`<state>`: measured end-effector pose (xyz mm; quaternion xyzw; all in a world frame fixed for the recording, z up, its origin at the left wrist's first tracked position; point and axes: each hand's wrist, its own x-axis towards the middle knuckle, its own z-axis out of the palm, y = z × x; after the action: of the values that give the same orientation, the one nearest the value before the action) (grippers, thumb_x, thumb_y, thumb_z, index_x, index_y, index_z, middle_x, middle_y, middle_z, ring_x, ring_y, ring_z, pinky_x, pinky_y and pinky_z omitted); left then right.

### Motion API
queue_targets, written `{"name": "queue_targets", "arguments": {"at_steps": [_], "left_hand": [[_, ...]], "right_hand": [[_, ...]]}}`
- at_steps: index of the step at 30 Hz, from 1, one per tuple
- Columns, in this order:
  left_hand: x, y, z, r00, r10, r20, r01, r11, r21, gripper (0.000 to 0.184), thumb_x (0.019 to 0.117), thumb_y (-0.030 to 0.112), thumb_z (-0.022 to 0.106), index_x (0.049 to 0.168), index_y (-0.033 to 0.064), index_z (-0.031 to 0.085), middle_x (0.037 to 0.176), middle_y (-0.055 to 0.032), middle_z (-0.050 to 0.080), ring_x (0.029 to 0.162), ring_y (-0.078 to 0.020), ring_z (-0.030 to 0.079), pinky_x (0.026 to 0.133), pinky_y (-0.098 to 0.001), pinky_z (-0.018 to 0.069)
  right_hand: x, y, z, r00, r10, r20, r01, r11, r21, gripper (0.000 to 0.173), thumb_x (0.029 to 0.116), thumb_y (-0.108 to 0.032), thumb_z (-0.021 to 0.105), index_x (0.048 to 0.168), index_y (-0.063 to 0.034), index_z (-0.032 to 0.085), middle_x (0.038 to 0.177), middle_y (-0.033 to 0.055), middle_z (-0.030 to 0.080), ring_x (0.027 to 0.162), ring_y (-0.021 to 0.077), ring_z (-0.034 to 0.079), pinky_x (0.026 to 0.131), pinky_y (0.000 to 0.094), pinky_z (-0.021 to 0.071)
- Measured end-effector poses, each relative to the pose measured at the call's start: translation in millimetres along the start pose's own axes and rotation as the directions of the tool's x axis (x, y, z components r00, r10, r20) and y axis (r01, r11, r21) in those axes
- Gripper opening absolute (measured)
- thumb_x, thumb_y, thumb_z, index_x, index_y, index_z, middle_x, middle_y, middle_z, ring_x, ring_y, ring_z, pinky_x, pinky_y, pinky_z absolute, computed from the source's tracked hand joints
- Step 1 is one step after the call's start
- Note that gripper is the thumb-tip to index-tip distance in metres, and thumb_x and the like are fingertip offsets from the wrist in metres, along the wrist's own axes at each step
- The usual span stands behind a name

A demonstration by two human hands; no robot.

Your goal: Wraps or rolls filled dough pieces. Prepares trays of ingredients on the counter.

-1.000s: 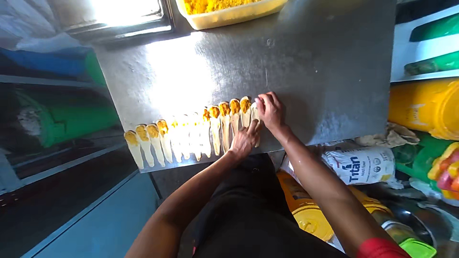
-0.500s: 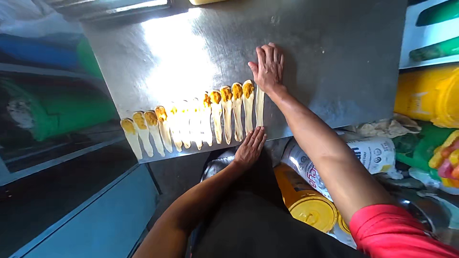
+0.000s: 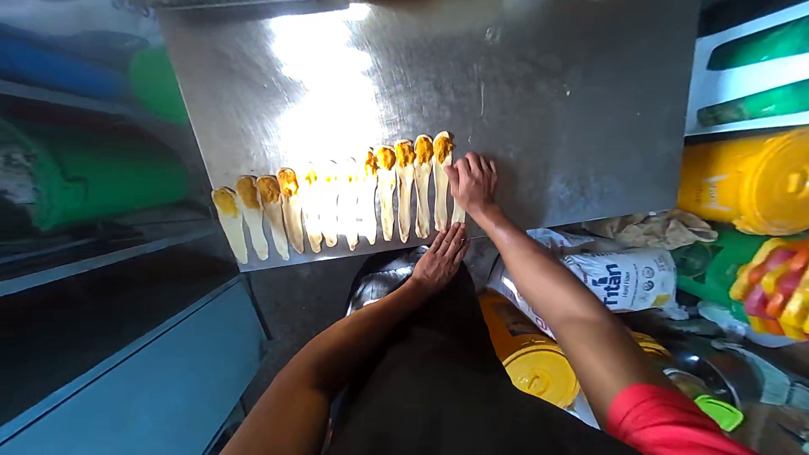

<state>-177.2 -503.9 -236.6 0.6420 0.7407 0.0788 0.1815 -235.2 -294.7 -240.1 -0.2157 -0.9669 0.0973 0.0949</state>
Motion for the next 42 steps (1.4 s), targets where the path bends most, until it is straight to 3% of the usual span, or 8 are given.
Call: {"name": "queue_targets", "arguments": {"at_steps": [8, 12, 16, 22, 25, 31, 36, 42], "left_hand": [[3, 0, 5, 0.999, -0.021, 0.034, 0.02, 1.0, 0.022, 0.062, 0.1025, 0.001, 0.043, 0.163, 0.007, 0.028, 0.172, -0.0168, 0.013, 0.16, -0.031, 0.01, 0.129, -0.0504, 0.0178], [2, 2, 7, 1.0, -0.027, 0.015, 0.027, 0.999, 0.018, 0.063, 0.1025, 0.001, 0.044, 0.163, 0.0069, 0.027, 0.173, -0.0167, 0.008, 0.16, -0.0309, 0.006, 0.13, -0.0515, 0.0142], [-2, 3, 11, 1.0, -0.02, -0.011, 0.02, 1.0, -0.004, 0.05, 0.1037, 0.002, 0.042, 0.154, 0.0081, 0.046, 0.164, -0.0163, 0.038, 0.156, -0.0334, 0.027, 0.128, -0.0562, 0.018], [-10, 7, 8, 0.999, 0.02, -0.027, -0.022, 0.997, -0.074, 0.055, 0.1051, 0.004, 0.041, 0.159, 0.0095, 0.037, 0.166, -0.023, 0.028, 0.157, -0.0365, 0.021, 0.128, -0.055, 0.0194], [-10, 7, 10, 1.0, 0.009, -0.02, -0.01, 0.998, -0.054, 0.059, 0.1037, 0.001, 0.042, 0.162, 0.0089, 0.031, 0.17, -0.0213, 0.018, 0.159, -0.0328, 0.014, 0.129, -0.0514, 0.0206], [6, 3, 2, 1.0, -0.026, -0.012, 0.026, 0.999, 0.026, 0.062, 0.1037, 0.003, 0.044, 0.163, 0.0067, 0.026, 0.171, -0.0215, 0.011, 0.16, -0.0326, 0.01, 0.129, -0.0478, 0.0191], [-4, 4, 13, 0.999, 0.007, -0.037, -0.007, 1.0, 0.011, 0.06, 0.1042, 0.004, 0.044, 0.162, 0.0052, 0.028, 0.171, -0.0228, 0.012, 0.16, -0.0339, 0.01, 0.13, -0.0494, 0.0176], [-17, 8, 14, 0.999, 0.011, 0.04, -0.01, 0.999, -0.037, 0.059, 0.1026, -0.001, 0.042, 0.161, 0.0078, 0.034, 0.17, -0.0162, 0.022, 0.159, -0.0312, 0.016, 0.129, -0.0511, 0.0175]], "right_hand": [[101, 24, -1, 0.984, -0.148, -0.095, 0.143, 0.988, -0.057, 0.063, 0.107, -0.054, 0.043, 0.076, -0.0037, 0.065, 0.077, 0.0142, 0.066, 0.077, 0.0315, 0.068, 0.068, 0.0477, 0.0509], [47, 14, 3, 0.994, 0.0, 0.111, 0.006, 0.998, -0.055, 0.074, 0.104, -0.061, 0.035, 0.151, -0.0058, 0.047, 0.159, 0.0181, 0.042, 0.152, 0.0375, 0.031, 0.122, 0.0654, 0.0216], [-73, -14, -34, 0.954, -0.035, 0.297, 0.03, 0.999, 0.02, 0.082, 0.1058, -0.058, 0.032, 0.163, -0.0009, 0.02, 0.172, 0.0179, 0.014, 0.16, 0.0315, 0.009, 0.128, 0.0632, 0.0086], [-81, -13, -29, 0.999, 0.035, 0.038, -0.037, 0.997, 0.071, 0.044, 0.104, -0.043, 0.052, 0.129, -0.0098, 0.067, 0.131, 0.0147, 0.065, 0.122, 0.0326, 0.061, 0.102, 0.0521, 0.0492], [-34, -8, -8, 0.999, -0.049, -0.019, 0.049, 0.999, -0.006, 0.05, 0.1048, -0.048, 0.051, 0.085, -0.0055, 0.068, 0.086, 0.0138, 0.069, 0.084, 0.0313, 0.068, 0.081, 0.0503, 0.0511], [47, 7, -13, 0.988, -0.132, -0.076, 0.128, 0.99, -0.058, 0.064, 0.1072, -0.053, 0.043, 0.072, -0.0039, 0.065, 0.072, 0.0129, 0.067, 0.072, 0.0292, 0.068, 0.075, 0.0485, 0.0501], [-6, 0, -3, 0.992, 0.029, 0.127, -0.02, 0.998, -0.068, 0.074, 0.1044, -0.06, 0.036, 0.155, -0.0059, 0.042, 0.162, 0.0191, 0.037, 0.155, 0.0383, 0.026, 0.124, 0.0653, 0.0166], [-90, -14, -24, 0.979, -0.001, 0.206, 0.001, 1.0, 0.0, 0.065, 0.1071, -0.053, 0.036, 0.157, -0.0125, 0.042, 0.164, 0.0107, 0.038, 0.155, 0.0304, 0.03, 0.125, 0.0621, 0.0175]]}}
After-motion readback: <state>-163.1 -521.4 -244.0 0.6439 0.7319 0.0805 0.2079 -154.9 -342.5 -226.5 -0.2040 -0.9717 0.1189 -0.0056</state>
